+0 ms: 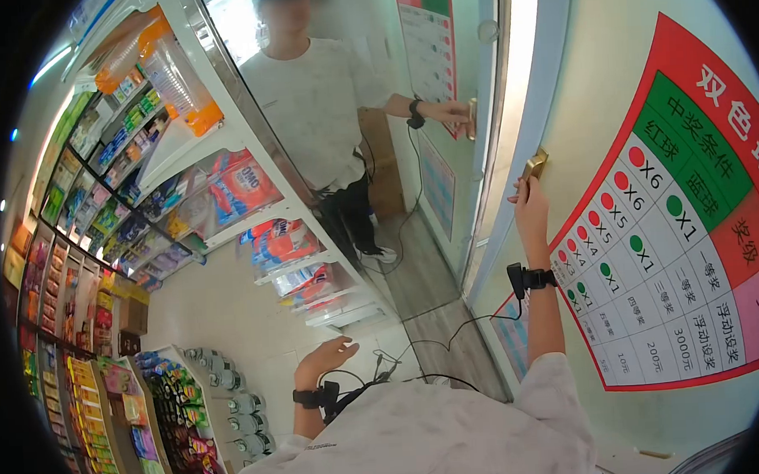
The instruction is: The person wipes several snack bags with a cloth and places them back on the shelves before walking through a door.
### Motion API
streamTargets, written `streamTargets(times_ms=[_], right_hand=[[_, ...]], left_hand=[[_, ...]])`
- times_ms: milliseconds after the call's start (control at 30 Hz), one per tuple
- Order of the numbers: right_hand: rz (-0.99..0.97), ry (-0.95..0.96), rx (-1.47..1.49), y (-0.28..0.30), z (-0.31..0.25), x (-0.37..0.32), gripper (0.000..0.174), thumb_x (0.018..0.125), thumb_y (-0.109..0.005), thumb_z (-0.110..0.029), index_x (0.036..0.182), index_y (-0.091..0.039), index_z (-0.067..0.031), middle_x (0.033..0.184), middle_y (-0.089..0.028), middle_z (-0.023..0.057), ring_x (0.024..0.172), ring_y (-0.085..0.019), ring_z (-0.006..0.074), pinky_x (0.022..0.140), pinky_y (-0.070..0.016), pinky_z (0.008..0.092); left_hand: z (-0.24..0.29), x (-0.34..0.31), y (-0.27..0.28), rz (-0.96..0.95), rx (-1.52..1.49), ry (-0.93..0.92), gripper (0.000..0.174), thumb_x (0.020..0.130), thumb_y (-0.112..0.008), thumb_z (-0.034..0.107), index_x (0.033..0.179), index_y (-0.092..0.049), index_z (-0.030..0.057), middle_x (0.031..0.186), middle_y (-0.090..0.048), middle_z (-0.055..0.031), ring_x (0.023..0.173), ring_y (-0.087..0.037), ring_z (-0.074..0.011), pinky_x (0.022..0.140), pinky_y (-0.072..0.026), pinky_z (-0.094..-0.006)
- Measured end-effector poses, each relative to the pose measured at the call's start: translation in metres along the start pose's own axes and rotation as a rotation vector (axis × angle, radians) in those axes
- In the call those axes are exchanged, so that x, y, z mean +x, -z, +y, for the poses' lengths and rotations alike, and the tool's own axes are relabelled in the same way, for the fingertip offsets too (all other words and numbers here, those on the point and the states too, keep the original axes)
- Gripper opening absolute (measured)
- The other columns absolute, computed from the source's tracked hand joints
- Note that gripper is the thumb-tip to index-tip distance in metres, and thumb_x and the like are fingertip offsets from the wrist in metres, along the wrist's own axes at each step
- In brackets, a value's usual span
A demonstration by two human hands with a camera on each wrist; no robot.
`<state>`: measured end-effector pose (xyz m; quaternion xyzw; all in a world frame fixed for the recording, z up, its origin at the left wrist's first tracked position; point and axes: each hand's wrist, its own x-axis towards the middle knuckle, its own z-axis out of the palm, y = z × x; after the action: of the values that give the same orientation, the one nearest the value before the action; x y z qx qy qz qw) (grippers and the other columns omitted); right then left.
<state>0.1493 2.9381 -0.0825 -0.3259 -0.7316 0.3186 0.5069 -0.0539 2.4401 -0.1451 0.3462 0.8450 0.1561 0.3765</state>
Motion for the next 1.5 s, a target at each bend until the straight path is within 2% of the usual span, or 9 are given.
streamTargets(times_ms=[300, 733, 933, 1033, 1133, 1200, 1300, 1433, 1500], right_hand=[[0.007, -0.005, 0.014, -0.016, -0.006, 0.016, 0.024, 0.105, -0.048, -0.016, 0.110, -0.060, 0.0046, 0.093, -0.071, 0.0179, 0.067, -0.072, 0.0239, 0.061, -0.0553, 0.0346], [0.030, -0.007, 0.099, -0.018, -0.012, 0.018, 0.026, 0.105, -0.049, -0.013, 0.114, -0.062, 0.0078, 0.093, -0.070, 0.0138, 0.064, -0.067, 0.0168, 0.063, -0.0557, 0.0291], [0.020, -0.064, 0.112, -0.014, -0.014, 0.017, 0.027, 0.106, -0.050, -0.013, 0.121, -0.061, 0.0066, 0.102, -0.070, 0.0135, 0.072, -0.068, 0.0162, 0.068, -0.0558, 0.0284], [0.093, -0.058, 0.237, -0.024, -0.021, 0.013, 0.024, 0.104, -0.053, -0.013, 0.116, -0.062, 0.0065, 0.104, -0.070, 0.0130, 0.076, -0.068, 0.0169, 0.069, -0.0542, 0.0294], [0.274, -0.162, 0.440, -0.017, -0.051, -0.018, 0.024, 0.103, -0.056, -0.015, 0.116, -0.062, 0.0043, 0.105, -0.070, 0.0098, 0.078, -0.066, 0.0143, 0.072, -0.0537, 0.0284], [0.213, -0.221, 0.378, -0.015, -0.050, -0.049, 0.023, 0.103, -0.057, -0.017, 0.117, -0.062, 0.0018, 0.107, -0.069, 0.0089, 0.078, -0.065, 0.0132, 0.072, -0.0530, 0.0270], [0.034, -0.288, 0.271, -0.023, -0.043, -0.111, 0.026, 0.104, -0.056, -0.021, 0.116, -0.065, -0.0003, 0.105, -0.070, 0.0092, 0.078, -0.065, 0.0124, 0.070, -0.0507, 0.0253], [-0.558, -0.570, 0.238, -0.075, -0.019, -0.218, 0.029, 0.102, -0.058, -0.025, 0.116, -0.064, 0.0003, 0.102, -0.070, 0.0084, 0.083, -0.066, 0.0147, 0.077, -0.0524, 0.0304], [-0.785, -0.490, 0.151, -0.124, -0.013, -0.270, 0.032, 0.102, -0.059, -0.027, 0.118, -0.063, 0.0010, 0.103, -0.070, 0.0095, 0.089, -0.067, 0.0169, 0.081, -0.0528, 0.0319]], left_hand=[[0.011, -0.002, 0.002, 0.024, -0.057, 0.060, 0.071, 0.095, -0.053, 0.060, 0.136, -0.058, 0.0017, 0.128, -0.065, -0.0233, 0.120, -0.061, -0.0365, 0.103, -0.0464, -0.0411], [0.017, -0.004, 0.003, 0.004, -0.047, 0.093, 0.070, 0.096, -0.053, 0.058, 0.136, -0.058, 0.0006, 0.127, -0.065, -0.0230, 0.120, -0.061, -0.0369, 0.103, -0.0470, -0.0405], [0.003, -0.008, 0.006, 0.016, -0.058, 0.144, 0.068, 0.097, -0.053, 0.057, 0.135, -0.058, 0.0010, 0.124, -0.067, -0.0222, 0.115, -0.064, -0.0364, 0.101, -0.0483, -0.0405], [-0.009, -0.009, 0.014, 0.053, -0.081, 0.135, 0.062, 0.099, -0.053, 0.053, 0.133, -0.060, 0.0023, 0.122, -0.068, -0.0208, 0.112, -0.065, -0.0343, 0.098, -0.0499, -0.0400], [-0.017, -0.016, 0.018, 0.142, -0.176, 0.076, 0.058, 0.099, -0.054, 0.050, 0.130, -0.062, 0.0029, 0.118, -0.070, -0.0203, 0.107, -0.067, -0.0336, 0.094, -0.0521, -0.0402], [-0.022, -0.019, 0.023, 0.222, -0.271, 0.021, 0.056, 0.098, -0.056, 0.049, 0.129, -0.063, 0.0027, 0.114, -0.071, -0.0207, 0.104, -0.069, -0.0330, 0.092, -0.0534, -0.0404], [-0.039, -0.019, 0.036, 0.178, -0.269, 0.013, 0.056, 0.099, -0.055, 0.050, 0.130, -0.063, 0.0041, 0.115, -0.071, -0.0198, 0.105, -0.068, -0.0324, 0.093, -0.0525, -0.0402], [-0.095, -0.030, 0.055, 0.061, -0.243, 0.053, 0.056, 0.100, -0.054, 0.052, 0.131, -0.063, 0.0069, 0.119, -0.070, -0.0185, 0.110, -0.066, -0.0318, 0.097, -0.0505, -0.0398], [-0.152, -0.035, 0.062, 0.029, -0.239, 0.017, 0.056, 0.100, -0.053, 0.053, 0.132, -0.062, 0.0076, 0.120, -0.069, -0.0187, 0.113, -0.064, -0.0318, 0.099, -0.0494, -0.0397]])
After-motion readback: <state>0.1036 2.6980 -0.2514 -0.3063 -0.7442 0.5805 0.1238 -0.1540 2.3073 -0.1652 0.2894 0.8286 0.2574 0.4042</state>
